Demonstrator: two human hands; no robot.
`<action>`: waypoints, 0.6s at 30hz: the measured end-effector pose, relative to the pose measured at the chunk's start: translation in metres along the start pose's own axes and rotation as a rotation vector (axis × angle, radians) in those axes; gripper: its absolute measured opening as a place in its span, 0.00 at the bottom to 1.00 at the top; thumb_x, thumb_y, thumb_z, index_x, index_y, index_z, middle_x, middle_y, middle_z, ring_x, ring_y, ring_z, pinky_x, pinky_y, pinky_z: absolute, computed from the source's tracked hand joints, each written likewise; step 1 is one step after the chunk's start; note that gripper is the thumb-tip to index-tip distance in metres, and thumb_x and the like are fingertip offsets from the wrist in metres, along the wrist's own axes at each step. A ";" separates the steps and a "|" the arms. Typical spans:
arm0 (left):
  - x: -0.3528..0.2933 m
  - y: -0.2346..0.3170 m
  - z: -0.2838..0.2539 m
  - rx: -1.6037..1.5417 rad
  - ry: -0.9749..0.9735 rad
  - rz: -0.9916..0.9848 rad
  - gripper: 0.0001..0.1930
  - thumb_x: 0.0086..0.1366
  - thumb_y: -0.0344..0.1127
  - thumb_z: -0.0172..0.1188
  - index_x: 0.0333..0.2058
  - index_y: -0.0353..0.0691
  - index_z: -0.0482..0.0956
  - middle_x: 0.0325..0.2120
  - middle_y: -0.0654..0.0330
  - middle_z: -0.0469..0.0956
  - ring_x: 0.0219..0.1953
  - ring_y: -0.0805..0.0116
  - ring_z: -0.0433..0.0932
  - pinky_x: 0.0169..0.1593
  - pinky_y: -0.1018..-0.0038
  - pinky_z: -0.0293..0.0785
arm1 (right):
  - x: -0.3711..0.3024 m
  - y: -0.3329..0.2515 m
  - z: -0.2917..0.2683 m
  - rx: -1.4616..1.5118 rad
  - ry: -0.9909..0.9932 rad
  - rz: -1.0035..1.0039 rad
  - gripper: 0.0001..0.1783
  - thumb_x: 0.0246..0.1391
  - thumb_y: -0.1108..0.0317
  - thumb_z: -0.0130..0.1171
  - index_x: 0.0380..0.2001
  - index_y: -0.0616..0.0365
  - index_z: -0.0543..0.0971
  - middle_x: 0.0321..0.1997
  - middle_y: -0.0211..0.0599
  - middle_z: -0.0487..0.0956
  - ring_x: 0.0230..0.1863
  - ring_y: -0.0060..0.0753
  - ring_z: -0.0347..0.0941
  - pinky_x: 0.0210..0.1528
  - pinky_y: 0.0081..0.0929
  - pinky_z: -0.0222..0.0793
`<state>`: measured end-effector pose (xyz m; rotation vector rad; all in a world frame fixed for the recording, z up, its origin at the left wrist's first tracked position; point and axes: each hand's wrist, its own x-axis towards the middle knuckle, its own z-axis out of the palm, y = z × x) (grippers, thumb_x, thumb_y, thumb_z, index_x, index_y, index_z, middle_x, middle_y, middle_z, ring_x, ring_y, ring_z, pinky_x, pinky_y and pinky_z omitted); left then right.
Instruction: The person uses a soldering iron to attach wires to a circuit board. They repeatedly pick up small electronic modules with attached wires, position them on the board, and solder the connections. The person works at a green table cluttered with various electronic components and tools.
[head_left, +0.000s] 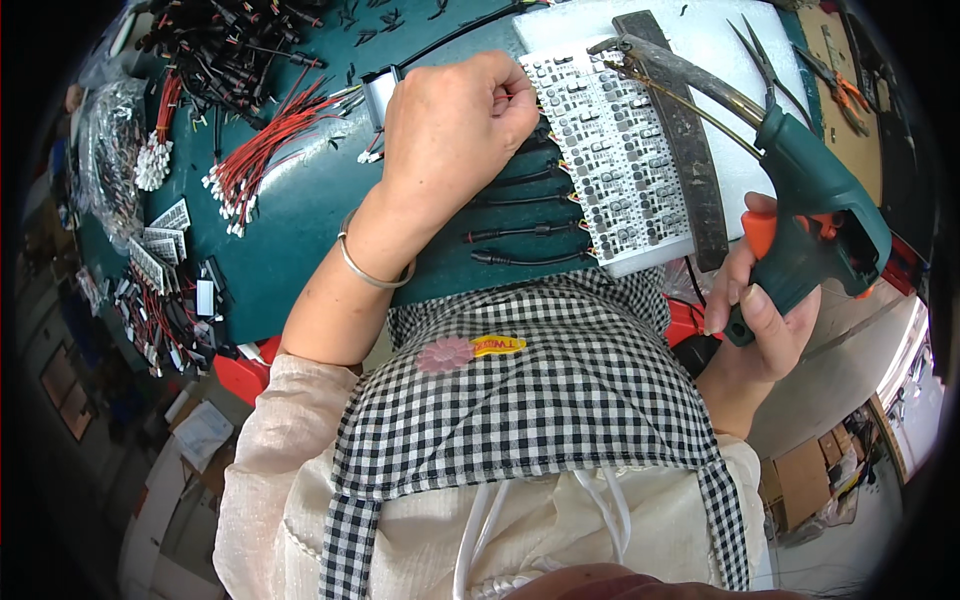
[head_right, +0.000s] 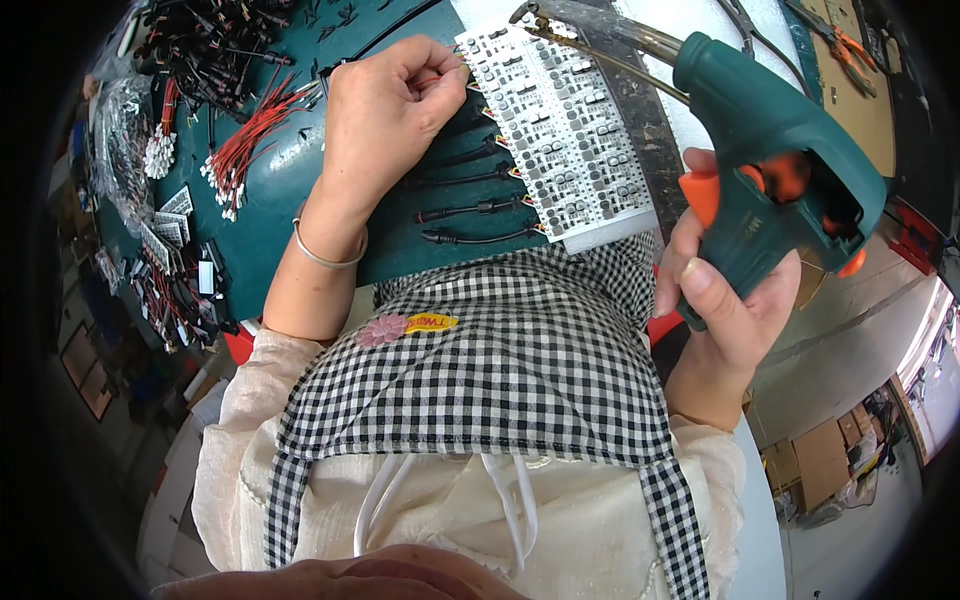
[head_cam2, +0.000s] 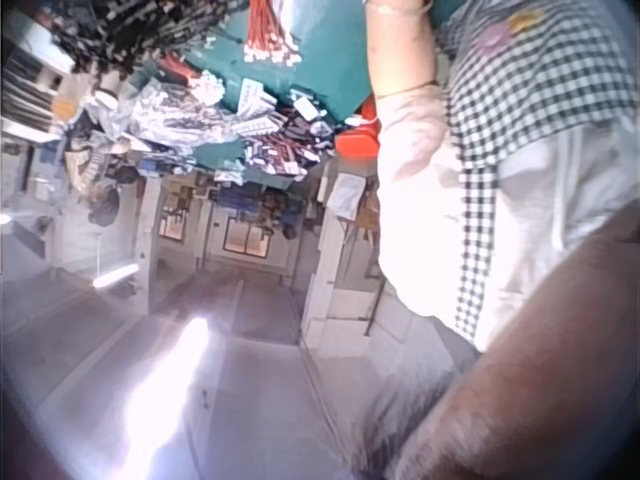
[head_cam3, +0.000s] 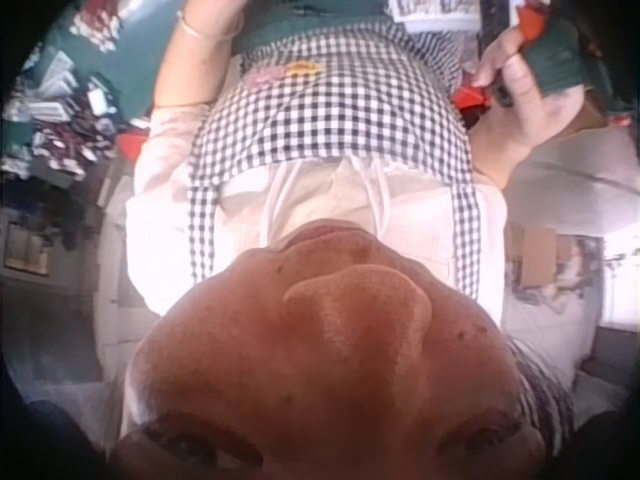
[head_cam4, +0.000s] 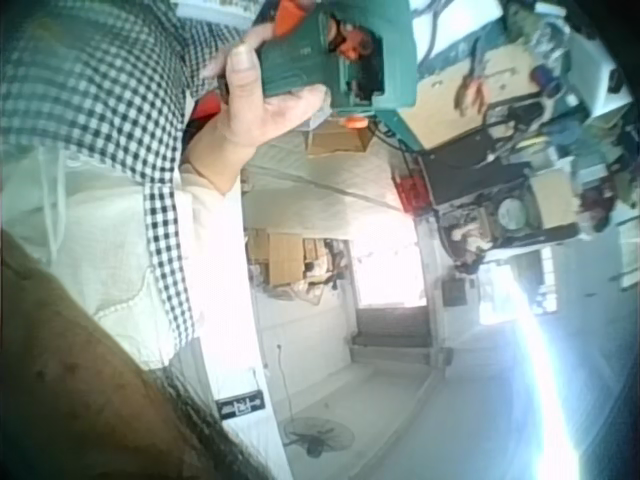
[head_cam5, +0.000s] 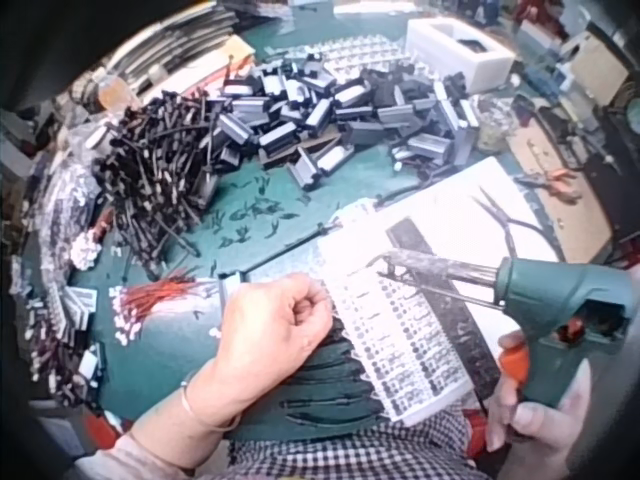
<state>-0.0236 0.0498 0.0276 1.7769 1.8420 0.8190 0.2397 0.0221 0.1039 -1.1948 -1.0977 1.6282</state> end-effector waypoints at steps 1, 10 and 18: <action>0.001 0.001 0.000 -0.011 0.006 -0.002 0.03 0.50 0.31 0.62 0.23 0.39 0.80 0.14 0.58 0.76 0.16 0.66 0.76 0.23 0.73 0.72 | 0.000 0.000 0.000 0.011 0.003 -0.002 0.41 0.46 0.69 0.61 0.56 0.84 0.54 0.26 0.40 0.69 0.14 0.24 0.67 0.13 0.17 0.67; -0.001 0.001 -0.005 0.050 0.003 0.037 0.04 0.53 0.32 0.63 0.26 0.38 0.81 0.15 0.58 0.77 0.16 0.70 0.76 0.23 0.76 0.71 | 0.000 -0.001 0.011 0.024 0.054 0.037 0.40 0.41 0.66 0.64 0.52 0.82 0.60 0.19 0.41 0.70 0.12 0.25 0.66 0.15 0.17 0.62; -0.015 0.006 -0.034 0.277 -0.065 0.036 0.04 0.55 0.34 0.62 0.27 0.41 0.81 0.23 0.55 0.79 0.24 0.54 0.78 0.27 0.64 0.73 | -0.007 0.002 0.011 0.084 0.046 -0.003 0.38 0.43 0.70 0.59 0.55 0.82 0.57 0.19 0.39 0.68 0.13 0.26 0.66 0.15 0.18 0.64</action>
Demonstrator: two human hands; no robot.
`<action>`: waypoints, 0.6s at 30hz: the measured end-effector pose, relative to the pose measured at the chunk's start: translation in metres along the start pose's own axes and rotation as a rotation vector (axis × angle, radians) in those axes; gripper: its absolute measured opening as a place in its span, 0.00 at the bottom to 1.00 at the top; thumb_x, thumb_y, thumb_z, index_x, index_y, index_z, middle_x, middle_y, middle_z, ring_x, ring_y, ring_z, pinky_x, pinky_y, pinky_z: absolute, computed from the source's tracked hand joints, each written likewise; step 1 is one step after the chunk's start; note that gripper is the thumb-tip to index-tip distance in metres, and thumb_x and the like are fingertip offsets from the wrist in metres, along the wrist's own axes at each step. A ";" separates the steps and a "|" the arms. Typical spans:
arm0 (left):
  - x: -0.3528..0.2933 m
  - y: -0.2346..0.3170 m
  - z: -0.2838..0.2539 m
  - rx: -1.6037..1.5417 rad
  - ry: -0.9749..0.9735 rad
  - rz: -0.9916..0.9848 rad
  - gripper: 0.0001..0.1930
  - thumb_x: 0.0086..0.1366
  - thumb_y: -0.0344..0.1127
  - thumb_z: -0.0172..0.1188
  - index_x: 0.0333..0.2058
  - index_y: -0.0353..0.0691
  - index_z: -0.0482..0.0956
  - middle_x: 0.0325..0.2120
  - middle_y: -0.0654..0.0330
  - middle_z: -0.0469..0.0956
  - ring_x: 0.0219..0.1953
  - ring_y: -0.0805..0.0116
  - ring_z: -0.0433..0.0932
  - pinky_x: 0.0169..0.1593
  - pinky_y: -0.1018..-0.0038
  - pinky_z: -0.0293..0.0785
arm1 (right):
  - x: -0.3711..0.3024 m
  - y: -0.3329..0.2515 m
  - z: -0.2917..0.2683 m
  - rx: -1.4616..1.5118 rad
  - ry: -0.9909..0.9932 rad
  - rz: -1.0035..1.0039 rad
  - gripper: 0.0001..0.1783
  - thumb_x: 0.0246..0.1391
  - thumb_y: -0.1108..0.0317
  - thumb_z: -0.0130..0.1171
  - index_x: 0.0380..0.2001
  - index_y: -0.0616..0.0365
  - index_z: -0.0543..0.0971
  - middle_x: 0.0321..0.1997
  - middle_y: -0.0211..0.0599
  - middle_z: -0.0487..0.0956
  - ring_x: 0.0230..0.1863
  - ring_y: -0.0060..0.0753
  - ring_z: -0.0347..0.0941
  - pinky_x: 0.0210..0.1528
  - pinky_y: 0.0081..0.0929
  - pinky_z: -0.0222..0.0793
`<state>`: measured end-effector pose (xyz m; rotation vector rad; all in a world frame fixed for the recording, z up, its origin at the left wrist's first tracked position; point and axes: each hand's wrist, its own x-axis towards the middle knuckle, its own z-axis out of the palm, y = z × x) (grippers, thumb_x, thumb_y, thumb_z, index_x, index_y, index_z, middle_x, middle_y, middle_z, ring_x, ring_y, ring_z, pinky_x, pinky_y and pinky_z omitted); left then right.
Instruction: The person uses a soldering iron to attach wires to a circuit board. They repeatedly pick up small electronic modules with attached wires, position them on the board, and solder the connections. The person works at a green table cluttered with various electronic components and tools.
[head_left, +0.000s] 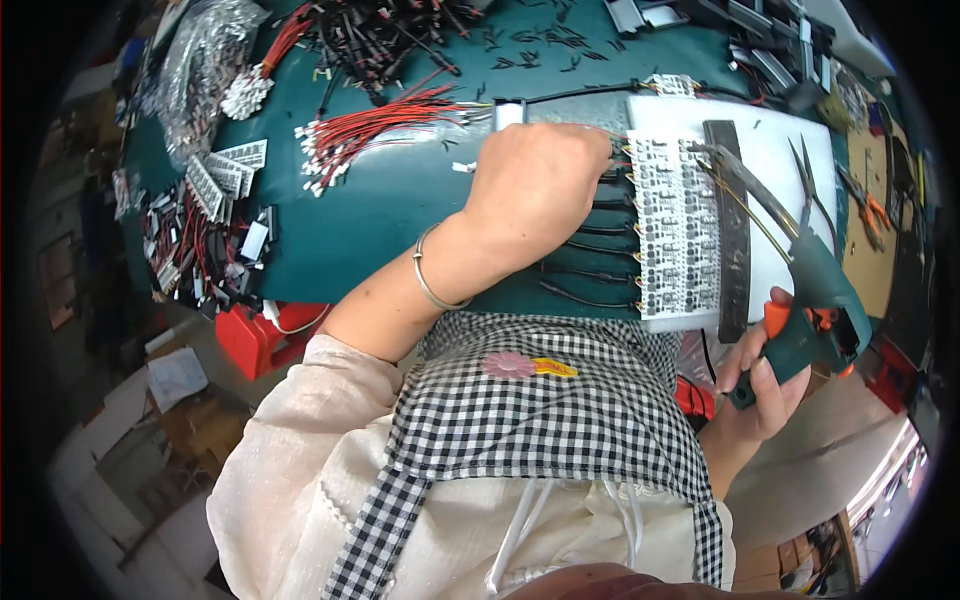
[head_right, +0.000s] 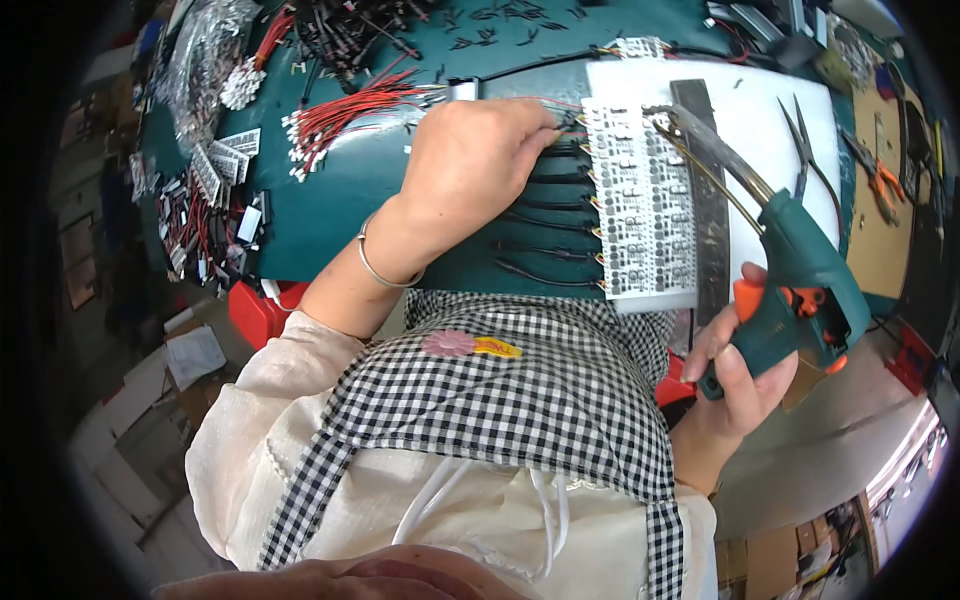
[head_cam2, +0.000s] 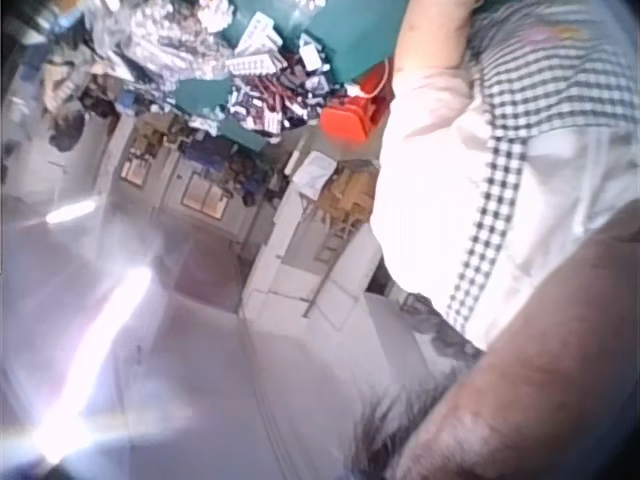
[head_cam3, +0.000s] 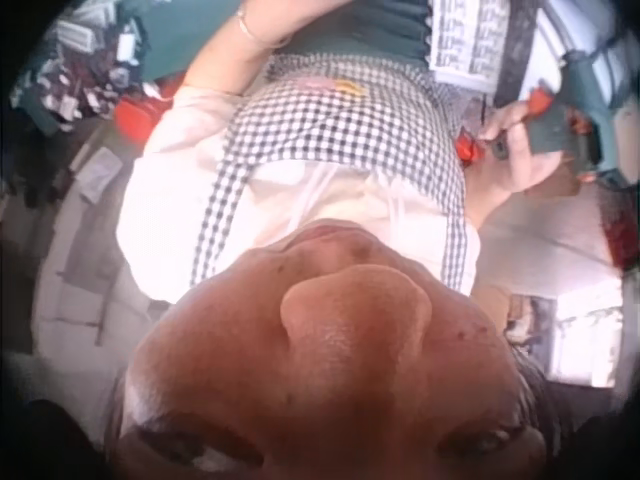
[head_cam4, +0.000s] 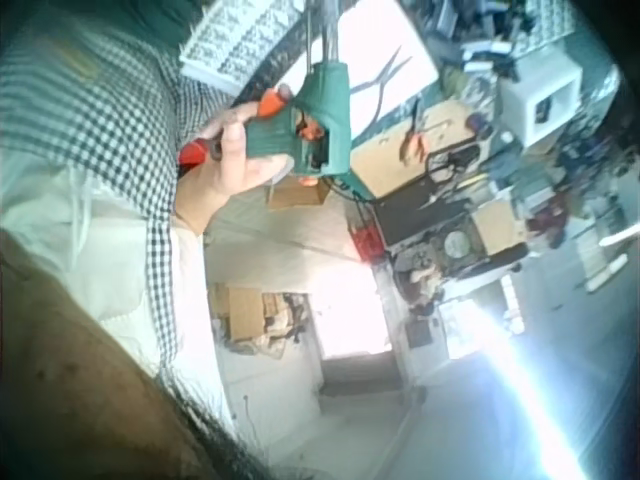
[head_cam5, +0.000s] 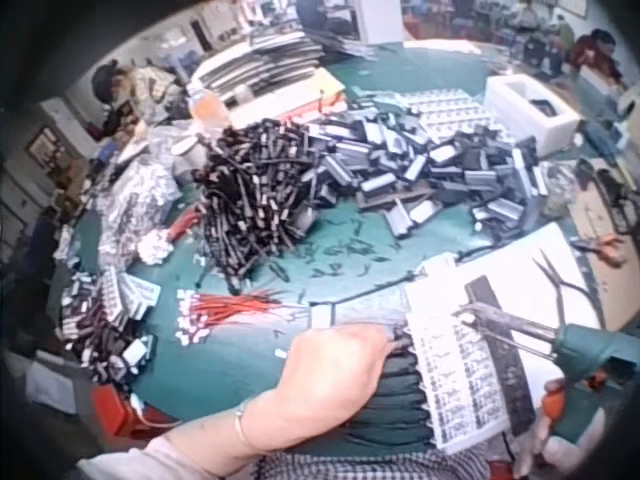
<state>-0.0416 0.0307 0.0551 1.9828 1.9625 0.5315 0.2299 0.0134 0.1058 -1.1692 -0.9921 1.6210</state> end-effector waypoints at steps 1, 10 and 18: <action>-0.003 -0.003 -0.003 0.005 -0.001 -0.008 0.04 0.55 0.34 0.62 0.27 0.41 0.81 0.23 0.55 0.79 0.24 0.54 0.78 0.28 0.64 0.73 | 0.001 0.000 -0.001 -0.002 -0.019 -0.005 0.39 0.43 0.70 0.59 0.55 0.82 0.57 0.19 0.39 0.68 0.13 0.26 0.66 0.14 0.18 0.64; -0.017 -0.050 -0.041 -0.239 -0.077 -0.099 0.07 0.54 0.31 0.64 0.32 0.39 0.83 0.26 0.52 0.81 0.30 0.58 0.80 0.36 0.70 0.74 | -0.001 -0.001 -0.007 0.011 -0.010 -0.043 0.38 0.44 0.72 0.59 0.56 0.80 0.56 0.21 0.38 0.68 0.14 0.25 0.66 0.14 0.17 0.64; 0.068 -0.068 -0.017 -0.002 0.238 0.091 0.12 0.54 0.37 0.66 0.36 0.40 0.82 0.31 0.57 0.81 0.29 0.62 0.79 0.37 0.70 0.74 | 0.002 -0.006 -0.003 0.024 0.015 -0.115 0.37 0.44 0.72 0.58 0.56 0.79 0.57 0.21 0.38 0.68 0.13 0.25 0.65 0.14 0.17 0.63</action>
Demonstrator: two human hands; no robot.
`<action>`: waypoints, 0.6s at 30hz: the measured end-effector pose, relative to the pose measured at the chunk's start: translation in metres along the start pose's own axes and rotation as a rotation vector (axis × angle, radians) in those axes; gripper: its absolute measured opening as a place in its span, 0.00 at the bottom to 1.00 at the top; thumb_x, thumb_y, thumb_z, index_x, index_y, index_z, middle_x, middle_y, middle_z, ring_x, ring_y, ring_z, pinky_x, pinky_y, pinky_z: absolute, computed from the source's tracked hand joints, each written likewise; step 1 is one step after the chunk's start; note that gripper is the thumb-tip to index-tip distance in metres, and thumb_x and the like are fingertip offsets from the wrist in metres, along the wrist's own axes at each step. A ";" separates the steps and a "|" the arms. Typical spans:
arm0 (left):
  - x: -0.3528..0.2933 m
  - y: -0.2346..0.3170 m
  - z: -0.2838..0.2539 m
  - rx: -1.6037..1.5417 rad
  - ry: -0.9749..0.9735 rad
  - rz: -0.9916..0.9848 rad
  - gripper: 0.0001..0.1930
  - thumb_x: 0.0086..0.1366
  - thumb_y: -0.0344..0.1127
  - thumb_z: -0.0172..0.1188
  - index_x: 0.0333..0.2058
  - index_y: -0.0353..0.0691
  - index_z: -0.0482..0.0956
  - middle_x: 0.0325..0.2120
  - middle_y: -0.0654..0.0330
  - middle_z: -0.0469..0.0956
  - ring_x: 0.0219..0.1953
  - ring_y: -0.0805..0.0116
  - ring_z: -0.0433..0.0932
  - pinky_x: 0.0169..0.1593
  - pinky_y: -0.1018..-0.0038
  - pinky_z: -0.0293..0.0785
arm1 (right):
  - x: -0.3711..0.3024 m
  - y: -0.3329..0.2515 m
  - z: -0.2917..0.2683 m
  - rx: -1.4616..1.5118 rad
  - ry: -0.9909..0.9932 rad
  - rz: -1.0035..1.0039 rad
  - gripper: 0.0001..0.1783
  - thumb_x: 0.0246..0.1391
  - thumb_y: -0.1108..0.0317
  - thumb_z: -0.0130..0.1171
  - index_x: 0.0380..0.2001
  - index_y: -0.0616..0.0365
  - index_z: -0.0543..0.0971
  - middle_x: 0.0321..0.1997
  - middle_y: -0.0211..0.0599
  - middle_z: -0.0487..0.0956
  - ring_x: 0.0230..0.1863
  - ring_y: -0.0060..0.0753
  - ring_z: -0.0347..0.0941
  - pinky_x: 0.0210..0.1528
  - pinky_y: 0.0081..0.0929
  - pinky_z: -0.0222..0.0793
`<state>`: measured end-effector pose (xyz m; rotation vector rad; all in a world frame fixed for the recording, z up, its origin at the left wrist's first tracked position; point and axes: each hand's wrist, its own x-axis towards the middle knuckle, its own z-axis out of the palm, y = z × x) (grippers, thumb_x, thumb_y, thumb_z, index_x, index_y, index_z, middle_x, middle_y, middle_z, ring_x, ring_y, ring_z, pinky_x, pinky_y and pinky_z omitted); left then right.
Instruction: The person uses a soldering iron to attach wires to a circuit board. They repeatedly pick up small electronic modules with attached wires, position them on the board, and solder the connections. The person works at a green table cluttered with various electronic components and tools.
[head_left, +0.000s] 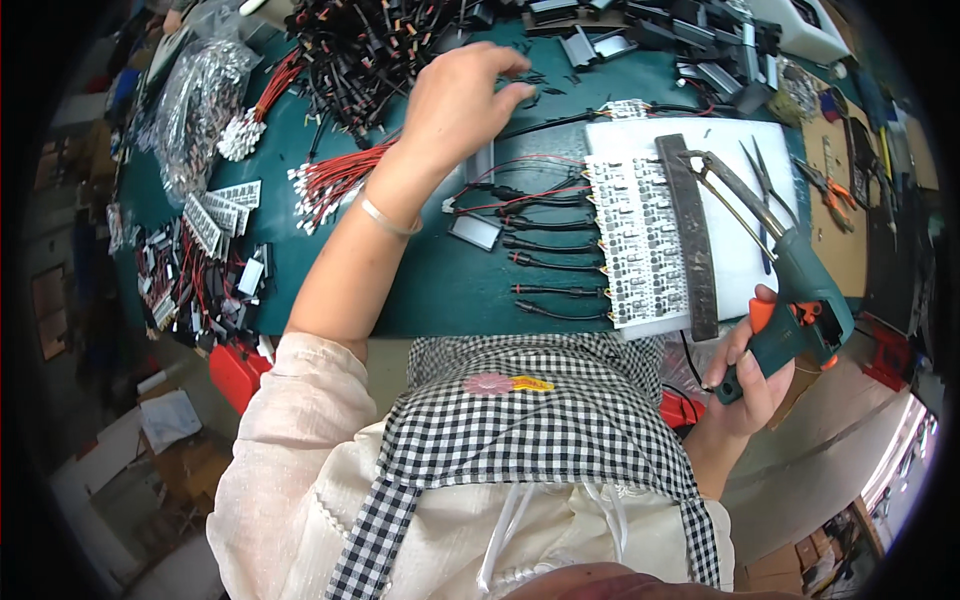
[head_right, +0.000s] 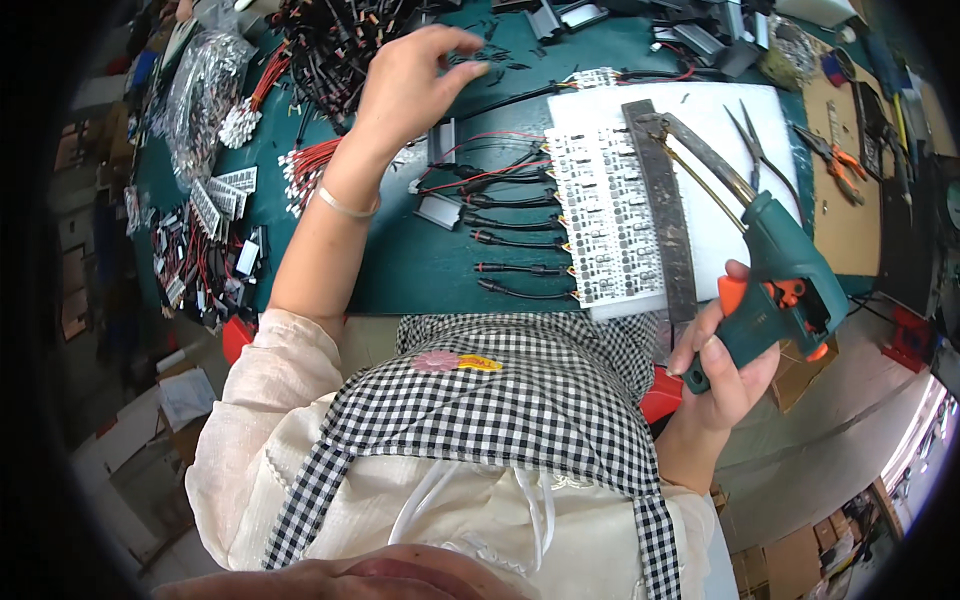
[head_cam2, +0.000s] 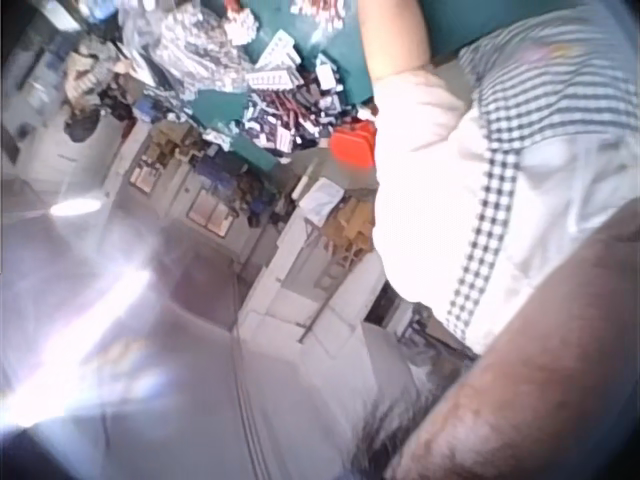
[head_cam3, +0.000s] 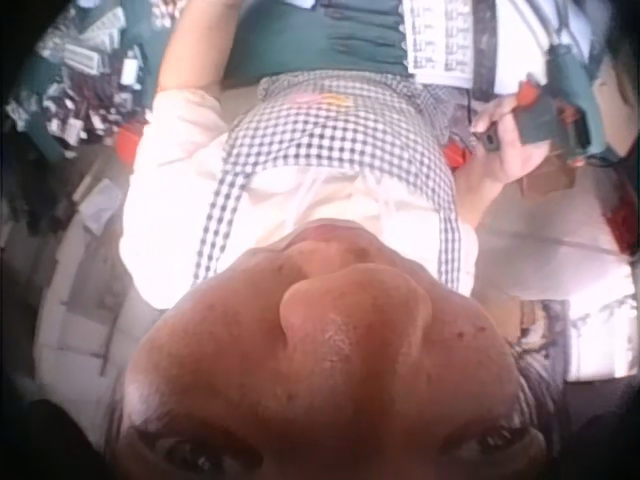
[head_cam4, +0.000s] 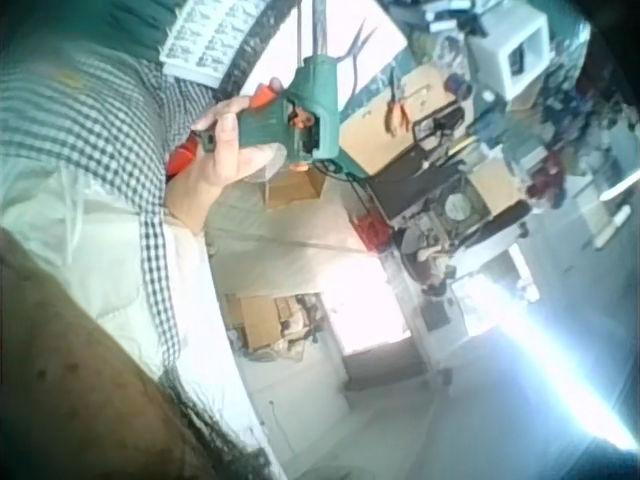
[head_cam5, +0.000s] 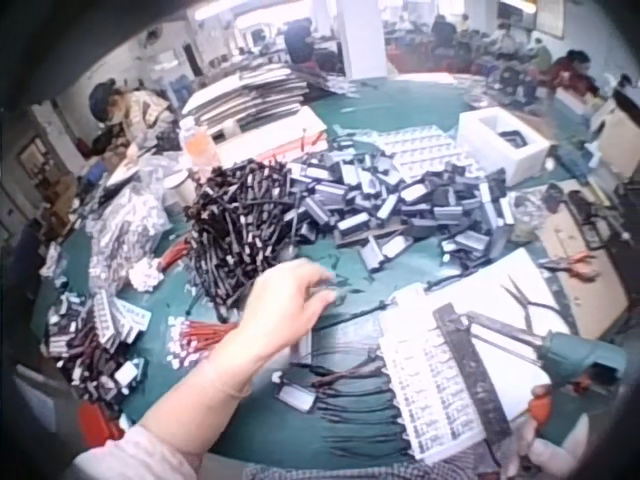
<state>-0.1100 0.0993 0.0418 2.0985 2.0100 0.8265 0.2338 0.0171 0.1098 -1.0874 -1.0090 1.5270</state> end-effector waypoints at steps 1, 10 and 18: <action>0.010 0.005 0.011 -0.005 0.006 0.027 0.14 0.54 0.39 0.66 0.37 0.41 0.82 0.34 0.57 0.79 0.30 0.61 0.78 0.38 0.70 0.75 | -0.001 0.001 -0.002 0.002 0.012 -0.010 0.37 0.43 0.72 0.58 0.55 0.79 0.58 0.20 0.38 0.68 0.13 0.25 0.65 0.14 0.18 0.64; 0.047 0.018 0.057 -0.001 -0.106 -0.054 0.08 0.53 0.38 0.66 0.32 0.45 0.84 0.33 0.60 0.78 0.37 0.54 0.78 0.42 0.62 0.75 | -0.007 0.005 -0.005 -0.025 0.013 -0.064 0.36 0.45 0.73 0.59 0.56 0.78 0.58 0.20 0.39 0.69 0.14 0.26 0.65 0.16 0.18 0.66; -0.053 0.127 -0.009 -0.944 -0.161 0.505 0.10 0.48 0.26 0.60 0.32 0.41 0.75 0.29 0.61 0.73 0.32 0.57 0.73 0.33 0.67 0.71 | 0.000 0.023 0.025 0.038 0.011 -0.105 0.39 0.50 0.64 0.63 0.59 0.72 0.57 0.40 0.57 0.76 0.31 0.34 0.76 0.31 0.23 0.72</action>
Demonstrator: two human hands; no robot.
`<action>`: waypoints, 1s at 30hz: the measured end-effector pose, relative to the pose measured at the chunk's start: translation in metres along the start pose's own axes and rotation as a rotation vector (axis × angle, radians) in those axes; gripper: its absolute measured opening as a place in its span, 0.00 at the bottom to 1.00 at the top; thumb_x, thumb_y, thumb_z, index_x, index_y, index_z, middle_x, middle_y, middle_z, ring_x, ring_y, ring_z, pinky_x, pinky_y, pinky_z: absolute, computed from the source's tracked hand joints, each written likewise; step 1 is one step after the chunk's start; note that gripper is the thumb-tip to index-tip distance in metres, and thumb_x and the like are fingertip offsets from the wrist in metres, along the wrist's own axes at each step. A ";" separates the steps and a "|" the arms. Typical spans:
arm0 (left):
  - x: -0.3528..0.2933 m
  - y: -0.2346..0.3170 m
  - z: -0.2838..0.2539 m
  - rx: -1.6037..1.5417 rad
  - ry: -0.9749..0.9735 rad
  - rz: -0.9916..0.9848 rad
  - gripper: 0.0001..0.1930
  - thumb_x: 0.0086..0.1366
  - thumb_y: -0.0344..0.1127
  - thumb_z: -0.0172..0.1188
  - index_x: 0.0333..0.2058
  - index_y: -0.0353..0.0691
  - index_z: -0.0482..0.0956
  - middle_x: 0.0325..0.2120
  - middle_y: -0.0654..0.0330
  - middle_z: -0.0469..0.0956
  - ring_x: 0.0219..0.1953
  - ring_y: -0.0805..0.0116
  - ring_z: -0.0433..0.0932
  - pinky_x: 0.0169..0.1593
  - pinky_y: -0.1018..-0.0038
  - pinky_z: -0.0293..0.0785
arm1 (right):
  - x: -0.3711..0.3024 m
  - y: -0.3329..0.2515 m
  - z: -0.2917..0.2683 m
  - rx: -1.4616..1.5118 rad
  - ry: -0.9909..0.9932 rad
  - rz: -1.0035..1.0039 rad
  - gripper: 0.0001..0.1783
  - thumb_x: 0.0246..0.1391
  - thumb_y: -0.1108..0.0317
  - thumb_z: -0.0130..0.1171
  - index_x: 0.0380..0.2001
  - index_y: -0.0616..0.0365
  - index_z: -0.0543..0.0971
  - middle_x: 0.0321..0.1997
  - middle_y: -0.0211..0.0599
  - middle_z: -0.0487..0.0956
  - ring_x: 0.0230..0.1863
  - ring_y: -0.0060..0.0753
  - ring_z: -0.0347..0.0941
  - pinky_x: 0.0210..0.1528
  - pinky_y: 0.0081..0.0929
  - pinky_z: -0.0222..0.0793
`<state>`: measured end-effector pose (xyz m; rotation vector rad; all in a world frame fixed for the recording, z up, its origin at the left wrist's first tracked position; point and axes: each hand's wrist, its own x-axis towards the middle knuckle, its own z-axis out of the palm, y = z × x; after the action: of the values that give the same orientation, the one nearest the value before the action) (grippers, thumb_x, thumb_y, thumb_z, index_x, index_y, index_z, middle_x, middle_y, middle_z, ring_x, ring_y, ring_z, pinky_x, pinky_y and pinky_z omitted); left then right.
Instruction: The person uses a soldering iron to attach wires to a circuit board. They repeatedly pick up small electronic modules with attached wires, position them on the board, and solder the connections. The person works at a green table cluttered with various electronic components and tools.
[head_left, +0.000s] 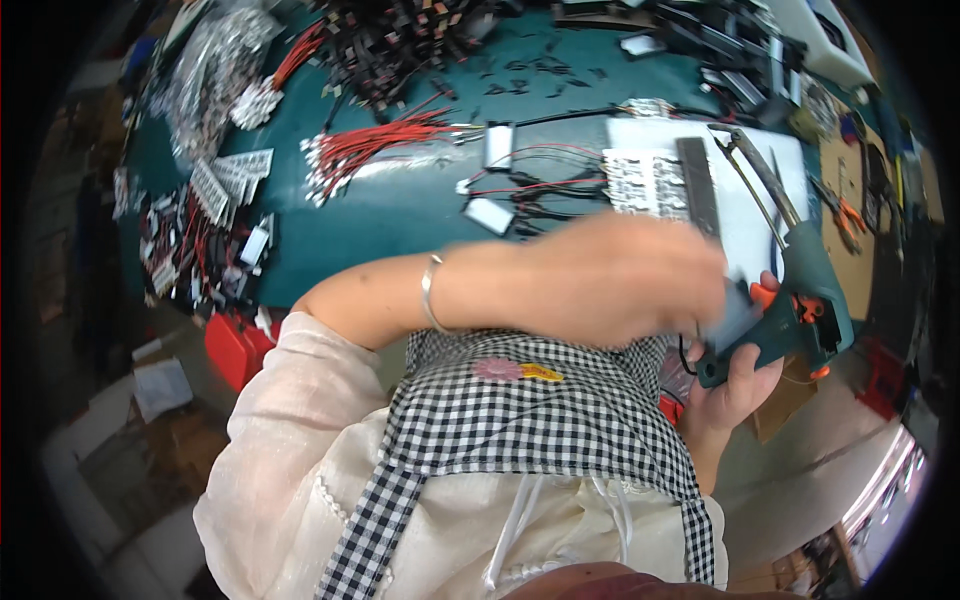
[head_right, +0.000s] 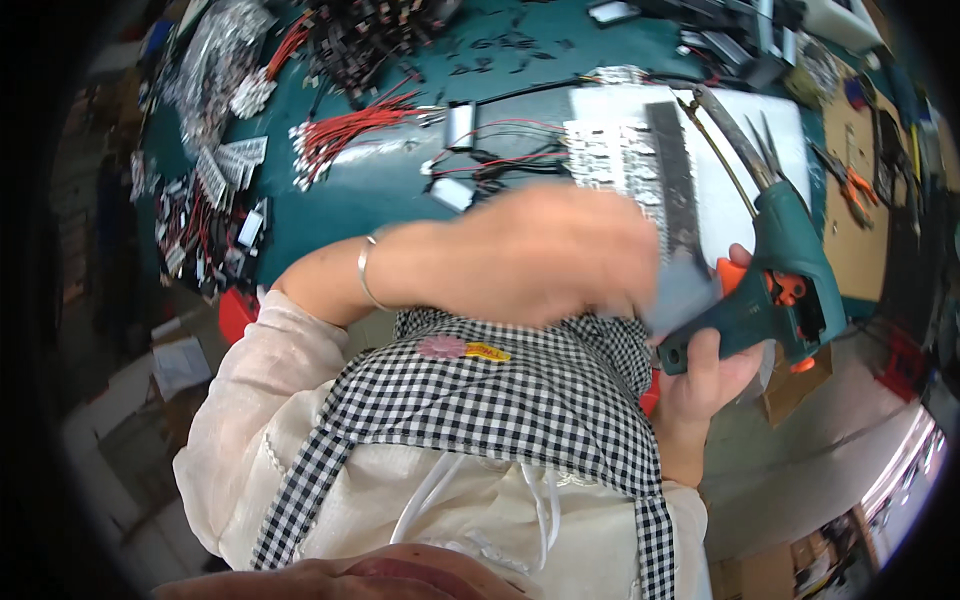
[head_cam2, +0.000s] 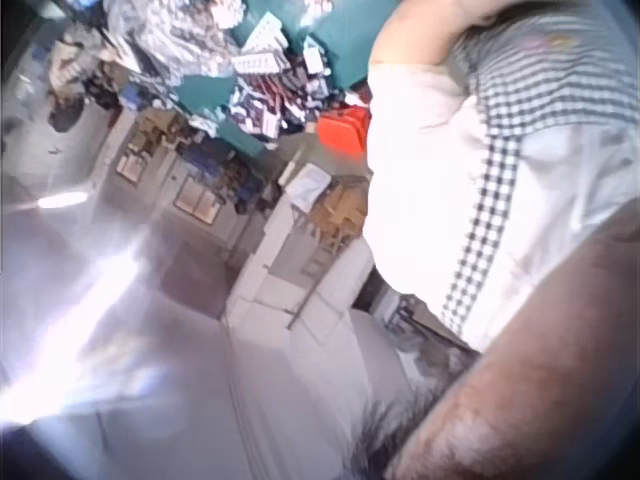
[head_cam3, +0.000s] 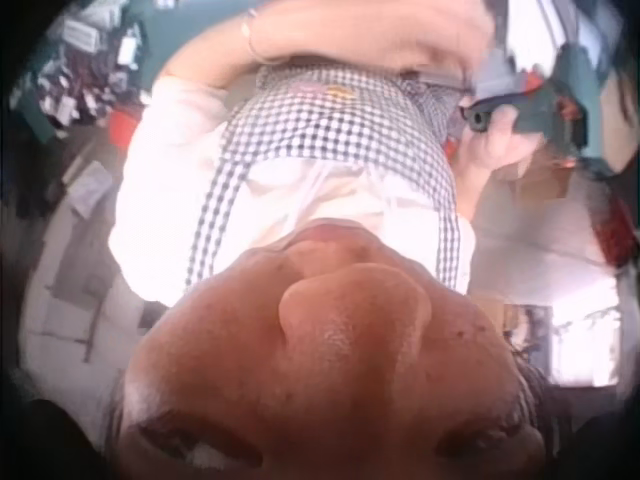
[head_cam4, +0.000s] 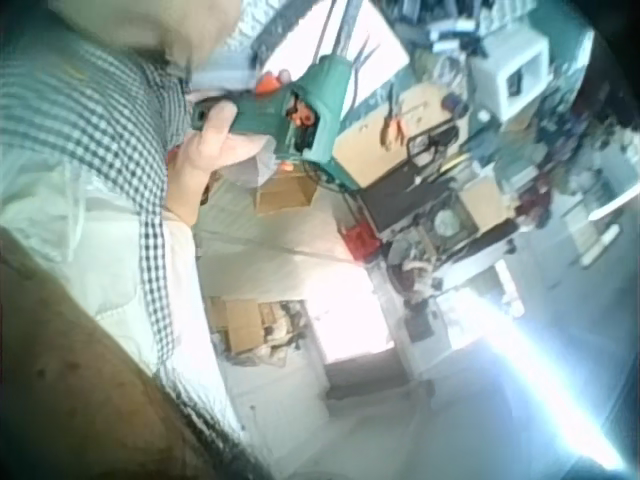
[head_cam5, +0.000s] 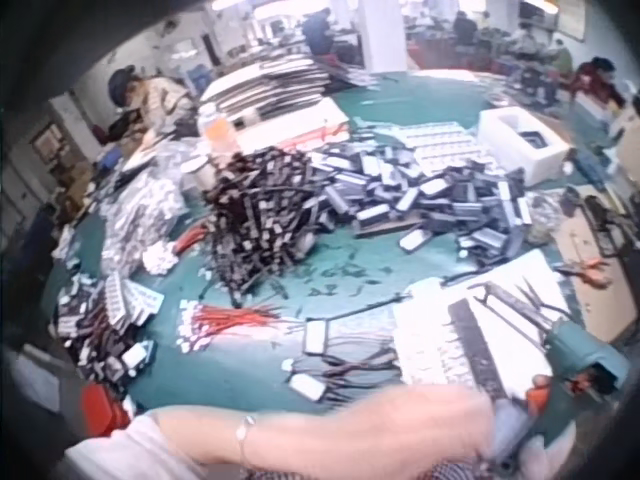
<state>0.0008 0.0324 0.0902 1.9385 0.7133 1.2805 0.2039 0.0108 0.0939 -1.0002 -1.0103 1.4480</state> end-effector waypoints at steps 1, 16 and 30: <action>-0.002 0.007 0.001 0.095 -0.103 0.070 0.09 0.48 0.27 0.59 0.31 0.41 0.75 0.30 0.62 0.72 0.30 0.61 0.72 0.32 0.67 0.71 | -0.001 0.001 0.011 0.015 0.022 -0.007 0.39 0.50 0.62 0.63 0.59 0.71 0.57 0.42 0.58 0.75 0.35 0.35 0.76 0.36 0.25 0.72; -0.141 -0.002 -0.115 1.144 0.333 -0.665 0.06 0.49 0.27 0.66 0.28 0.40 0.81 0.28 0.59 0.79 0.35 0.59 0.77 0.40 0.67 0.73 | 0.001 0.006 -0.011 -0.115 -0.057 -0.020 0.46 0.36 0.63 0.67 0.58 0.68 0.59 0.38 0.48 0.75 0.36 0.38 0.73 0.39 0.28 0.71; -0.107 0.028 -0.119 0.676 0.675 -0.711 0.07 0.62 0.24 0.56 0.39 0.36 0.77 0.25 0.57 0.82 0.24 0.75 0.79 0.30 0.81 0.73 | -0.002 0.005 -0.007 -0.024 -0.068 -0.026 0.49 0.36 0.67 0.67 0.61 0.69 0.54 0.42 0.49 0.74 0.40 0.43 0.75 0.45 0.35 0.74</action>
<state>-0.1465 -0.0354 0.0859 1.3989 2.1697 1.2870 0.2094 0.0090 0.0869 -0.9568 -1.0887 1.4599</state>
